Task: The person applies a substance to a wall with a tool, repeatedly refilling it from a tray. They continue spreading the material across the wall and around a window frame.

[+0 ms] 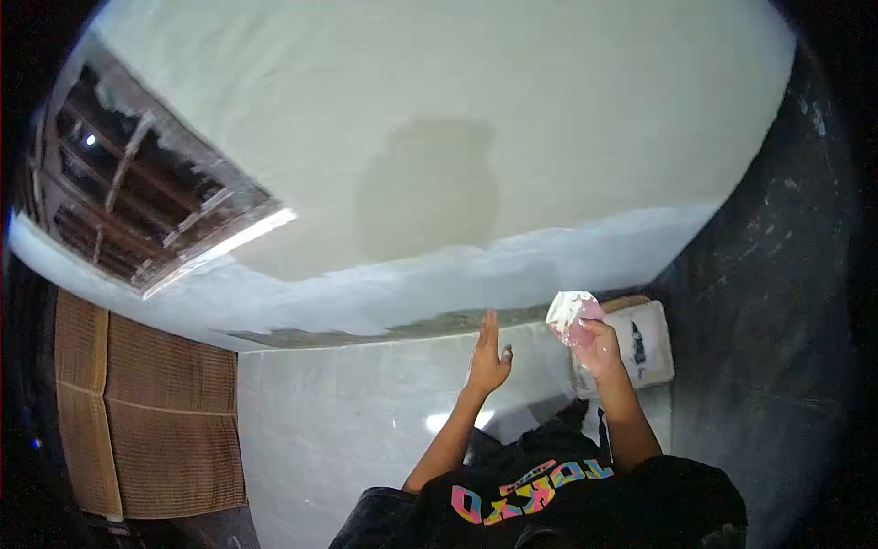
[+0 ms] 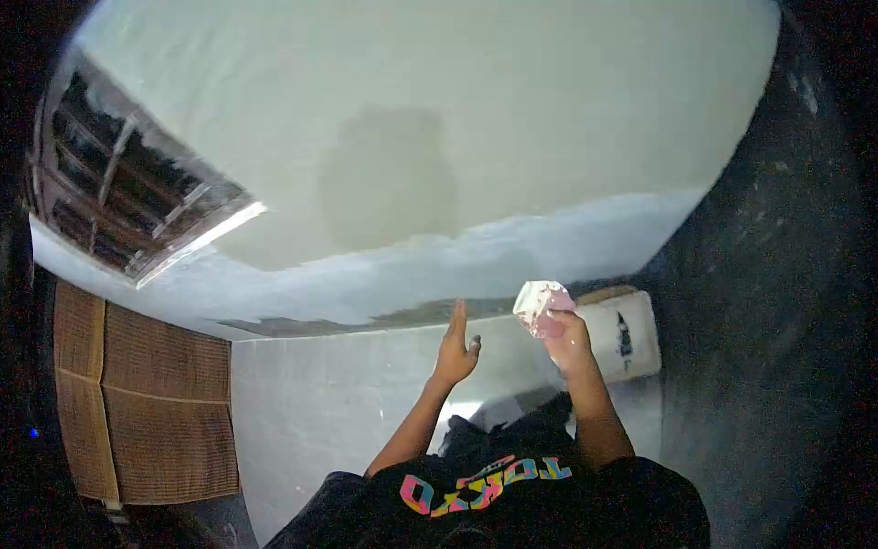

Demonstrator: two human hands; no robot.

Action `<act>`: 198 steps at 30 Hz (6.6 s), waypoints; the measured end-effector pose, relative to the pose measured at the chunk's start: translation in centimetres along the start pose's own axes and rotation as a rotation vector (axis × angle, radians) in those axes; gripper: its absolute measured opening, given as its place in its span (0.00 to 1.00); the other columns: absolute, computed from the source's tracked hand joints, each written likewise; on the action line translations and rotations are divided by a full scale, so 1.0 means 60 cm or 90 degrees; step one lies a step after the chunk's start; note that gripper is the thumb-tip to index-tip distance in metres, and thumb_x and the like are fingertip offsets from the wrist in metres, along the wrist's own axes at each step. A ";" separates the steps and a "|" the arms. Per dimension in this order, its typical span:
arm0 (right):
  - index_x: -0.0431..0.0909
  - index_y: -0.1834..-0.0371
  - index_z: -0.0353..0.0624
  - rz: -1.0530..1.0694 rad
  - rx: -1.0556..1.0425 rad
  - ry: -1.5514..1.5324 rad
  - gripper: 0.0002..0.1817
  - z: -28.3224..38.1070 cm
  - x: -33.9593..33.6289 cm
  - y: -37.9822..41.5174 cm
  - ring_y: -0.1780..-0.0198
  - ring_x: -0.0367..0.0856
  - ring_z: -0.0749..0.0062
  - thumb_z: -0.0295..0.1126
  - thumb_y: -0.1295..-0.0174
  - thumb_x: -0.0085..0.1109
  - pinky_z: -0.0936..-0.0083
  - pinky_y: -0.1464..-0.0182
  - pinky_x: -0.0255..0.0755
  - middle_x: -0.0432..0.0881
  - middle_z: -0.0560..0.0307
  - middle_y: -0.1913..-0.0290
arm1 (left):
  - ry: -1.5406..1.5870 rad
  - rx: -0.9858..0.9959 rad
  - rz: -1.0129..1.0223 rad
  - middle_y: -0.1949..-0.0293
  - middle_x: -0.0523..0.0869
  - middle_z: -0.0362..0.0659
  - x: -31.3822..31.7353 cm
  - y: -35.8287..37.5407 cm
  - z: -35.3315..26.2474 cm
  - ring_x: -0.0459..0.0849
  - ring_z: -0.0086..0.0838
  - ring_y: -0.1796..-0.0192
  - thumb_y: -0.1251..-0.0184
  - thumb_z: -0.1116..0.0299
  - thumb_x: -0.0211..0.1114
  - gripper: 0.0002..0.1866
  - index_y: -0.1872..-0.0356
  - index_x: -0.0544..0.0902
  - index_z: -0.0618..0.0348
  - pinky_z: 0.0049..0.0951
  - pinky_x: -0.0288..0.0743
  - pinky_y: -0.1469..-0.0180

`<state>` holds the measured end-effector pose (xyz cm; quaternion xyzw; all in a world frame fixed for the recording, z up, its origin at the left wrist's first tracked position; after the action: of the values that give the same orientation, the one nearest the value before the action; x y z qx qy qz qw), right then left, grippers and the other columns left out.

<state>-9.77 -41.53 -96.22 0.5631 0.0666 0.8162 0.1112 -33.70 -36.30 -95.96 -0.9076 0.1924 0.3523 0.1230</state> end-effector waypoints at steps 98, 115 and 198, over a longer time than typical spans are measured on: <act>0.73 0.32 0.39 -0.598 -1.167 0.743 0.30 -0.359 0.612 0.084 0.30 0.73 0.46 0.11 0.40 0.49 0.57 0.29 0.64 0.77 0.42 0.34 | -0.347 1.062 0.003 0.35 0.80 0.51 -0.673 -0.131 -0.239 0.68 0.48 0.25 0.43 0.82 0.57 0.26 0.39 0.80 0.63 0.53 0.50 0.21; 0.71 0.31 0.34 -0.629 -1.148 0.804 0.29 -0.419 0.638 0.061 0.28 0.70 0.42 0.11 0.39 0.47 0.54 0.27 0.62 0.75 0.36 0.33 | -0.367 1.060 0.015 0.33 0.79 0.50 -0.673 -0.131 -0.241 0.67 0.47 0.24 0.44 0.81 0.59 0.28 0.38 0.79 0.63 0.52 0.48 0.20; 0.63 0.28 0.28 -0.595 -1.127 0.825 0.31 -0.409 0.602 0.081 0.25 0.63 0.40 0.10 0.38 0.45 0.54 0.23 0.56 0.68 0.31 0.29 | -0.379 1.058 0.026 0.34 0.78 0.56 -0.674 -0.132 -0.246 0.67 0.48 0.25 0.57 0.82 0.68 0.34 0.40 0.79 0.68 0.53 0.47 0.20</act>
<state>-45.53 -36.52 -71.16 -0.3048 -0.2770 0.5913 0.6934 -48.89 -23.86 -56.85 -0.3916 0.3623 0.3222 0.7820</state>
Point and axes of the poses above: each hand's wrist, its own y-axis away from the middle knuckle, its own x-axis out of the palm, z = x × y, the point moved 1 cm from there along -y, towards the middle knuckle
